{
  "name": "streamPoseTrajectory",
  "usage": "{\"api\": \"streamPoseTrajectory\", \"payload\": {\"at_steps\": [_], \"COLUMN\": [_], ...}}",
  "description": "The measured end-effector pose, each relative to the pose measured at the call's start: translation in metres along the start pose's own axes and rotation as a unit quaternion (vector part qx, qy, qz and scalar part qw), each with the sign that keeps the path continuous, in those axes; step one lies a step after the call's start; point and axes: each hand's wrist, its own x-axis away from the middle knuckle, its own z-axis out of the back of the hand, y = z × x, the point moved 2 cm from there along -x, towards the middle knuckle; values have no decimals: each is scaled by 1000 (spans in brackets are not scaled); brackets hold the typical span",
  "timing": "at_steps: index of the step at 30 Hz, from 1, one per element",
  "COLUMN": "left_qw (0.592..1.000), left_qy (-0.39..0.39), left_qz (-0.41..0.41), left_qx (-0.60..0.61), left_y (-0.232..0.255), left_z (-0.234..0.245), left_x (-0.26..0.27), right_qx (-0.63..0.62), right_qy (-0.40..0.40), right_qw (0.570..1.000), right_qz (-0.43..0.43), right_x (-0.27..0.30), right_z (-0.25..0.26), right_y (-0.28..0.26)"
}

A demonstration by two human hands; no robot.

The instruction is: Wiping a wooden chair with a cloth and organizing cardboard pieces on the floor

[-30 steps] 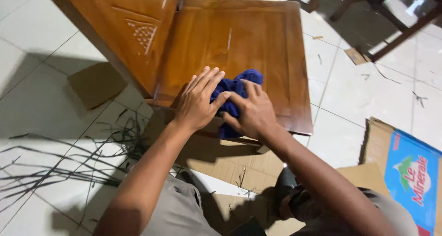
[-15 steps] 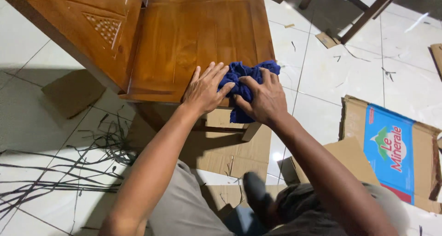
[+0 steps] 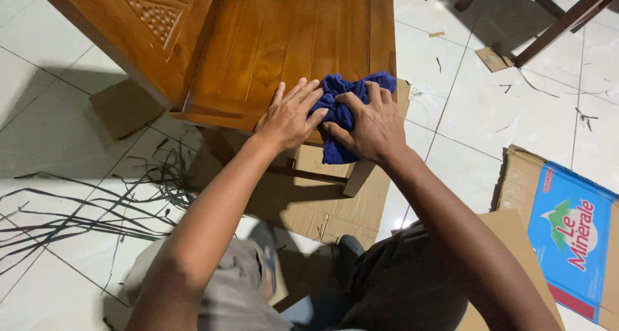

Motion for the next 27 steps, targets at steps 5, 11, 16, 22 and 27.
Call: {"api": "streamPoseTrajectory", "payload": {"at_steps": [5, 11, 16, 22, 27], "left_qw": [1000, 999, 997, 993, 990], "left_qy": [-3, -31, -44, -35, -28], "left_qz": [-16, -30, -70, -112, -133], "left_qx": [0, 12, 9, 31, 44], "left_y": [-2, -4, -9, -22, -35], "left_z": [-2, 8, 35, 51, 42], "left_x": [2, -2, -10, -32, -67], "right_qx": [-11, -12, -10, -32, -41], "right_qy": [-10, -16, -9, 4, 3], "right_qw": [1000, 1000, 1000, 999, 999], "right_qz": [-7, -10, -2, 3, -6], "right_x": [0, -7, -18, -45, -71], "right_z": [-3, -4, -6, -5, -11], "right_y": [3, 8, 13, 23, 41]}}
